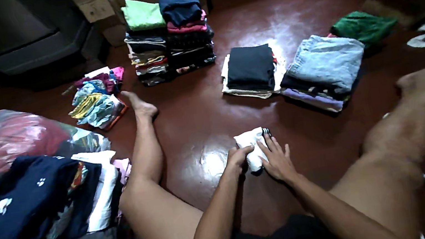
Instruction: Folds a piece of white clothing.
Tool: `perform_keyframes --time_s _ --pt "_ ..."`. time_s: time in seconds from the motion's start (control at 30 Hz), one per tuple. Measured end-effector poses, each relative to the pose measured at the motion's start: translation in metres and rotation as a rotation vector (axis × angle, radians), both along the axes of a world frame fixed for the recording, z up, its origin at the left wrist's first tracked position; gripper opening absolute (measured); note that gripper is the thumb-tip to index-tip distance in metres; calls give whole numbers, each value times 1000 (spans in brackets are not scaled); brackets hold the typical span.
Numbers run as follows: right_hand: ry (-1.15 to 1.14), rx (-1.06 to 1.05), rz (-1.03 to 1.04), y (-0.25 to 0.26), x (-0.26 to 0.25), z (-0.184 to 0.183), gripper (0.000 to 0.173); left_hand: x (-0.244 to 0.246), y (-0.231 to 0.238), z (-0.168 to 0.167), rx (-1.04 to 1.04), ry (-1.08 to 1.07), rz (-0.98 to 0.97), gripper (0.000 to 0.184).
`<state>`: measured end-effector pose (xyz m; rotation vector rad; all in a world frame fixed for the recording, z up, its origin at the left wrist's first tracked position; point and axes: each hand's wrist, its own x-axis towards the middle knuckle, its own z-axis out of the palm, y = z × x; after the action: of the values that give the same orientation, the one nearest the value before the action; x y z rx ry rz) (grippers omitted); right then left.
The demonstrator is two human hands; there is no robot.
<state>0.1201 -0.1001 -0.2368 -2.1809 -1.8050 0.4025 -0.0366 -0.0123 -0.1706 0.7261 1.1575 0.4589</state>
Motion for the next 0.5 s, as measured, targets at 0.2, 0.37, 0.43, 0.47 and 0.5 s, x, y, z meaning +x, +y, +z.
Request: perform_keyframes --time_s 0.2,0.37,0.43,0.47,0.5 --pt "71 120 32 -2 5 14 60 -3 -6 -6 -45 -46 133 44" --pt "869 135 251 -9 2 50 76 -11 -6 36 -230 -275 269 45" --pt "1152 131 210 -14 -4 61 111 -13 -7 55 -208 -371 235 52" --pt "1227 159 135 -15 -9 65 117 -12 -8 65 -179 -409 205 55" --pt "1293 200 30 -14 -14 69 114 -11 -10 73 -154 -444 167 57"
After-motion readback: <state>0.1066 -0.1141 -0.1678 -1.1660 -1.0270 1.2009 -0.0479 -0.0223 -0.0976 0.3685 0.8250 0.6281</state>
